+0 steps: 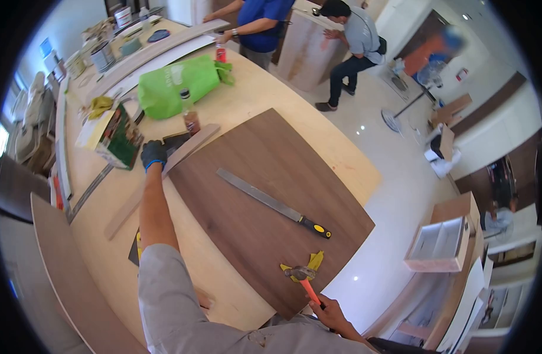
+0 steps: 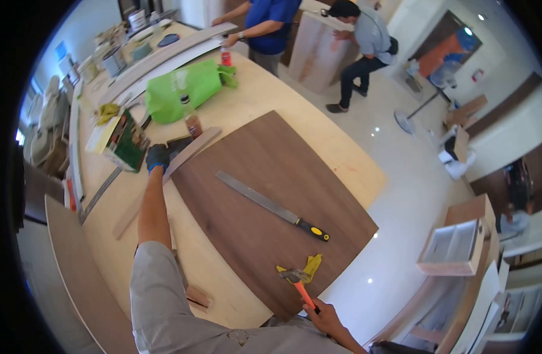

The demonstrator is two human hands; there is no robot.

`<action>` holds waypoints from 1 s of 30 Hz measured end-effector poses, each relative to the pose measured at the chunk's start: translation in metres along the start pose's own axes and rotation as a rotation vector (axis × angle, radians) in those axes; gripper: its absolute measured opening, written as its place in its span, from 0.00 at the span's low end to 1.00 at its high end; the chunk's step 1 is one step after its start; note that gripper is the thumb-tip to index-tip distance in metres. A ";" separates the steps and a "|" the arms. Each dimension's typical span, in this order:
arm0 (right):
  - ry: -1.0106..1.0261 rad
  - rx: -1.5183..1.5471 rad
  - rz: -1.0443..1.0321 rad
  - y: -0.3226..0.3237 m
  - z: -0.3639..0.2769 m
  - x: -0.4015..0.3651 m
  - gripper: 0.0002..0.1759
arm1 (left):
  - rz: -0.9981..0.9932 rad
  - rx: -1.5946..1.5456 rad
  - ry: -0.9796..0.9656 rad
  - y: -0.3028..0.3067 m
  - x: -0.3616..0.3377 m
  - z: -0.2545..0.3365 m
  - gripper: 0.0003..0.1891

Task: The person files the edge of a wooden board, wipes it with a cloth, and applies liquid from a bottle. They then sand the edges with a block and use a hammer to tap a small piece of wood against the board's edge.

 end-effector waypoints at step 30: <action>0.060 -0.082 -0.168 -0.042 -0.001 0.006 0.18 | 0.117 -0.047 -0.014 0.006 -0.023 -0.011 0.22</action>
Point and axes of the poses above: each hand's wrist, its own x-axis towards the middle knuckle, its own y-axis out of the back of the hand, z = x × y, the point moved 7 cm from there along x, towards the middle knuckle, and after that the axes turned 11 degrees about -z, right-handed, at the moved point
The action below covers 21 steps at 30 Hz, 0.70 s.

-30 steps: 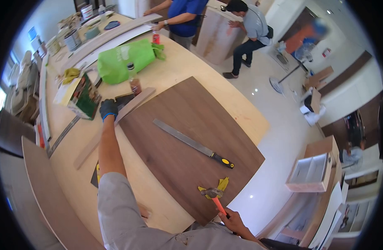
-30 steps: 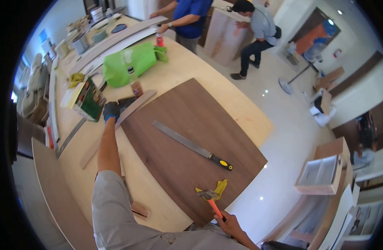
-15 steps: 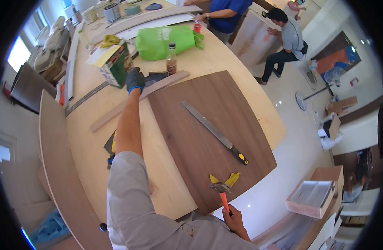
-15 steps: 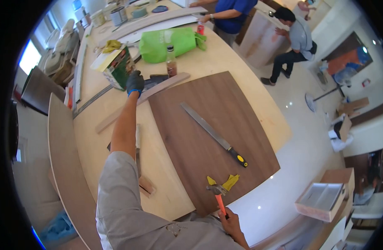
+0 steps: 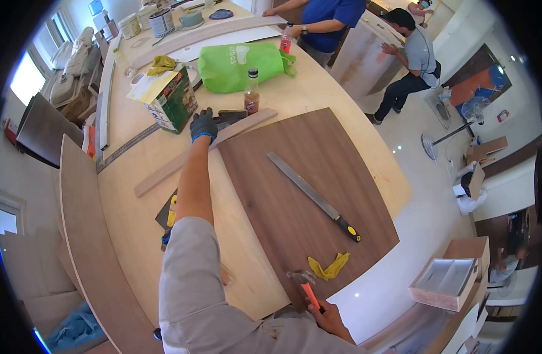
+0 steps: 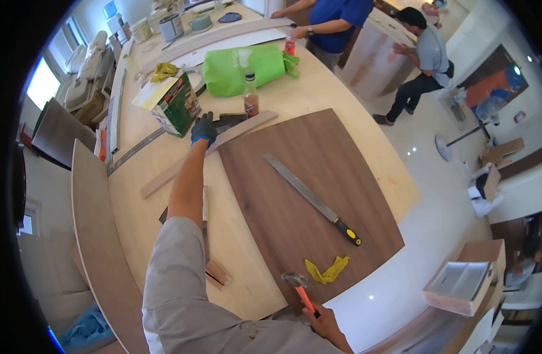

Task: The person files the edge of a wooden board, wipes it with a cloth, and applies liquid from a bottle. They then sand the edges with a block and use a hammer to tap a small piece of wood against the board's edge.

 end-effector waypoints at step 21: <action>0.057 -0.112 0.051 0.010 -0.028 0.024 0.20 | 0.024 -0.457 0.187 0.084 -0.062 -0.045 0.18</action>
Point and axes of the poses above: each hand's wrist, its own x-axis towards the middle knuckle, its own y-axis out of the back of the hand, z = x × y, the point moved 7 cm from there along x, towards the middle knuckle, and after that the axes turned 11 degrees about -z, right-handed, at the moved point
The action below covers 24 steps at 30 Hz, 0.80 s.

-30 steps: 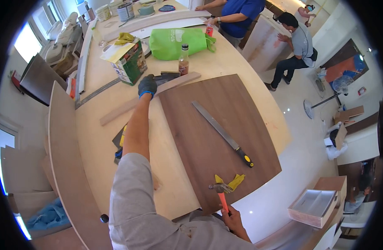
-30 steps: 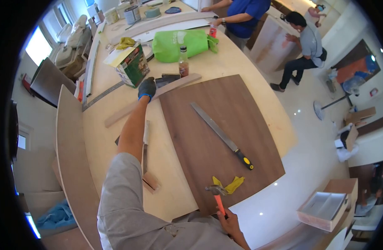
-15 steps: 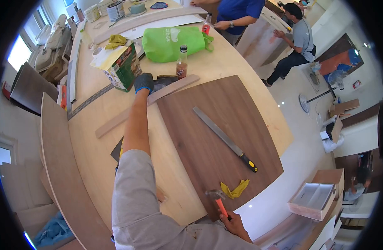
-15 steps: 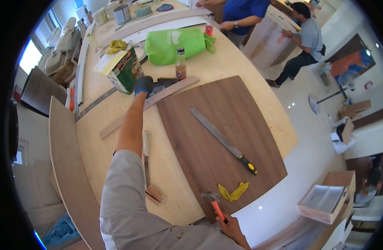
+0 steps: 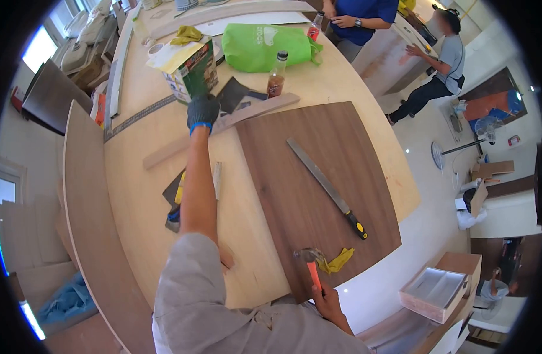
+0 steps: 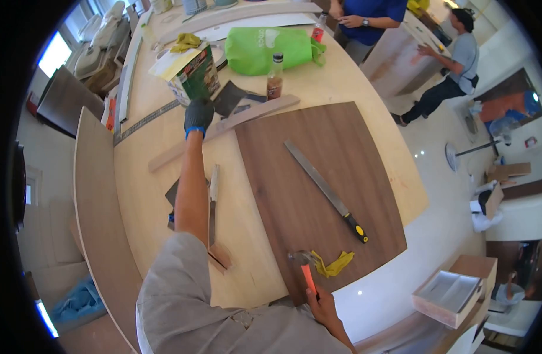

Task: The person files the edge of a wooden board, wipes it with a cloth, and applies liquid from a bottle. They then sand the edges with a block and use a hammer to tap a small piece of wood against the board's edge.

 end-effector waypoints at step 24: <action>0.850 -0.430 -0.115 -0.054 -0.003 -0.001 0.31 | -0.047 0.066 0.163 -0.090 -0.567 -0.018 0.15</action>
Point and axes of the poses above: each hand's wrist, its own x-axis towards the middle knuckle, its own y-axis out of the back of the hand, z = x × y, the point moved 7 cm from there along x, towards the middle knuckle, and after that the axes turned 11 degrees about -z, right-handed, at the moved point
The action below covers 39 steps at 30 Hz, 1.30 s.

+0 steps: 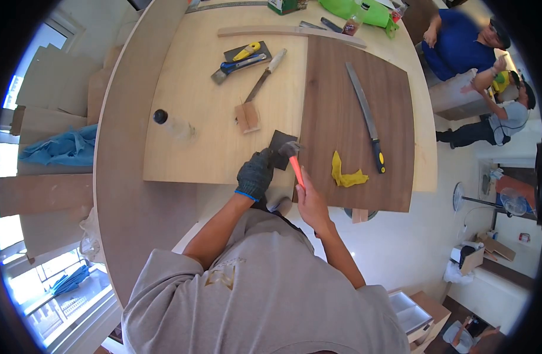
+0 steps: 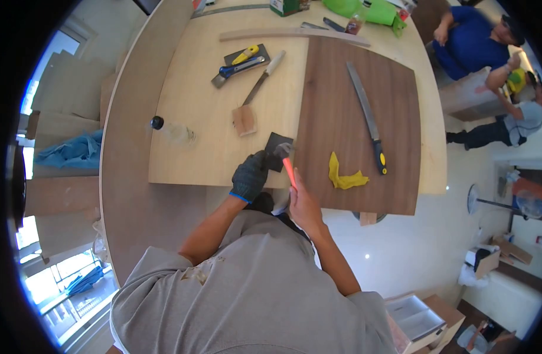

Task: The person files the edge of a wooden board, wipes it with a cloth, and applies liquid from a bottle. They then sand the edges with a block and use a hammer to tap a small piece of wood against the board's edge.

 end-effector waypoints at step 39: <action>-0.484 -0.420 0.103 -0.060 -0.024 0.014 0.39 | -0.360 0.200 -0.480 -0.028 0.001 -0.010 0.19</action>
Point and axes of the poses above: each hand's wrist, its own x-axis towards the middle knuckle, its own y-axis out of the back of the hand, z = x × y, the point moved 7 cm from there along x, towards the middle knuckle, and after that the axes turned 11 degrees about -z, right-handed, at the moved point
